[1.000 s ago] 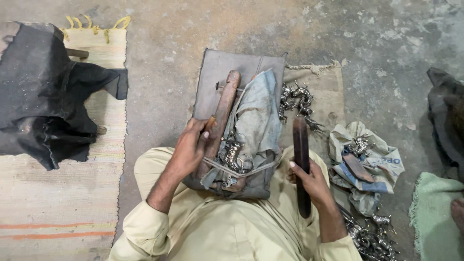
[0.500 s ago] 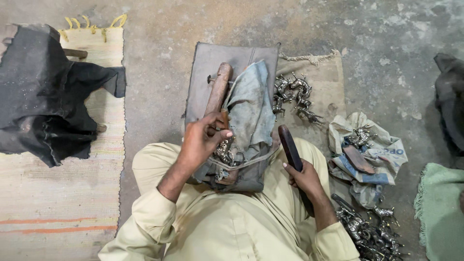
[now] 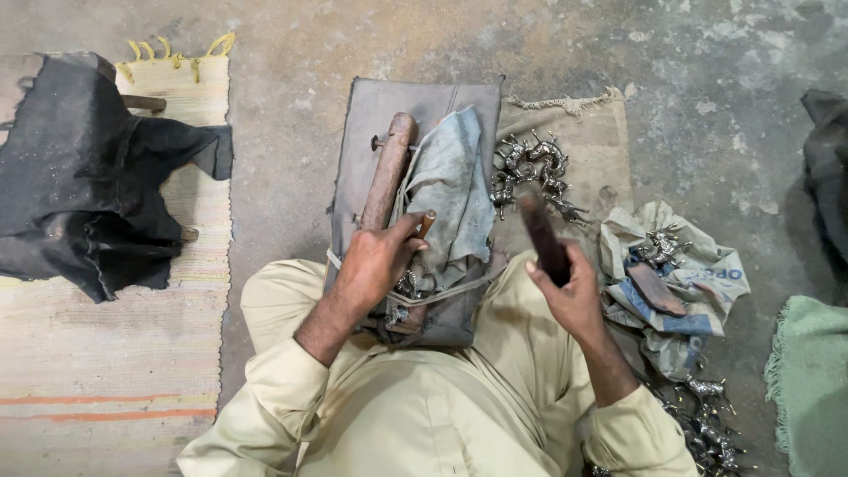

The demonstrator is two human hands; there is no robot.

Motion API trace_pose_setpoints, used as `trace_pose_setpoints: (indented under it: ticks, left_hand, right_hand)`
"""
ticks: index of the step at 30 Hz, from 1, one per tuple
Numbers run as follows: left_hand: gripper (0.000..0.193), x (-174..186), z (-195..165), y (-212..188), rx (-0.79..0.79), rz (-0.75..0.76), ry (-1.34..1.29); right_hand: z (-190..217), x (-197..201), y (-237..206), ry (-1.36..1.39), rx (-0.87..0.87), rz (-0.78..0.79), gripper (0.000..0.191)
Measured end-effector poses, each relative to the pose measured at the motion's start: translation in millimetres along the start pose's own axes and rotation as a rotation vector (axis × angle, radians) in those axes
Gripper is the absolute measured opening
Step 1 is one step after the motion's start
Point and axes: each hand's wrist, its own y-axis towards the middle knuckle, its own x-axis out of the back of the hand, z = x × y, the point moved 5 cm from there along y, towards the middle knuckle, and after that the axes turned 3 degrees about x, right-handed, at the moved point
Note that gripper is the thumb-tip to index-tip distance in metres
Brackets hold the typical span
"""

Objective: The person sits on the floor and uses a hammer to repeatedly strike small metal decorative pieces placed on a wooden block. The person adjusts the pieces between strikes and continues hammering throughout the clip.

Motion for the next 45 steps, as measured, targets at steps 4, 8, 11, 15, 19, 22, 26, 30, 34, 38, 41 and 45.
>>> trace_pose_setpoints:
  ticks: [4,8,11,15,19,22,26,30,34,38,41,45]
  left_hand:
    - [0.029,-3,0,0,-0.075,-0.012,0.069]
    - [0.026,-7,-1,1,-0.105,-0.01,0.066]
    - [0.027,-6,0,-1,-0.06,0.005,0.016]
    - [0.03,-3,-1,2,-0.097,0.002,0.012]
    - [0.03,-5,1,4,-0.098,0.039,0.015]
    - [0.03,-7,3,4,-0.074,0.048,0.009]
    - [0.026,-8,3,3,-0.091,0.033,0.031]
    - [0.031,-13,10,4,0.042,0.134,0.083]
    - [0.029,-8,6,6,-0.046,0.068,0.02]
    - [0.03,-7,7,6,-0.045,0.064,-0.001]
    - [0.03,-8,8,7,-0.04,0.069,-0.002]
    - [0.027,-7,10,8,-0.044,0.071,-0.055]
  right_hand:
    - [70,10,37,-0.578,0.218,0.039,0.041]
    - [130,5,57,-0.687,0.588,0.107,0.036]
    - [136,3,65,-0.763,0.448,0.198,0.034]
    - [138,7,66,-0.727,0.497,0.169,0.036]
    - [122,12,70,-0.645,0.254,0.199,0.033]
    - [120,16,71,-0.636,0.22,0.156,0.031]
    - [130,10,67,-0.731,0.48,0.164,0.033]
    - [131,6,66,-0.754,0.522,0.206,0.034]
    - [117,12,72,-0.651,0.112,0.193,0.03]
    - [134,8,71,-0.775,0.45,0.178,0.035]
    - [132,12,76,-0.702,0.346,0.194,0.033]
    - [131,9,79,-0.795,0.292,0.24,0.031]
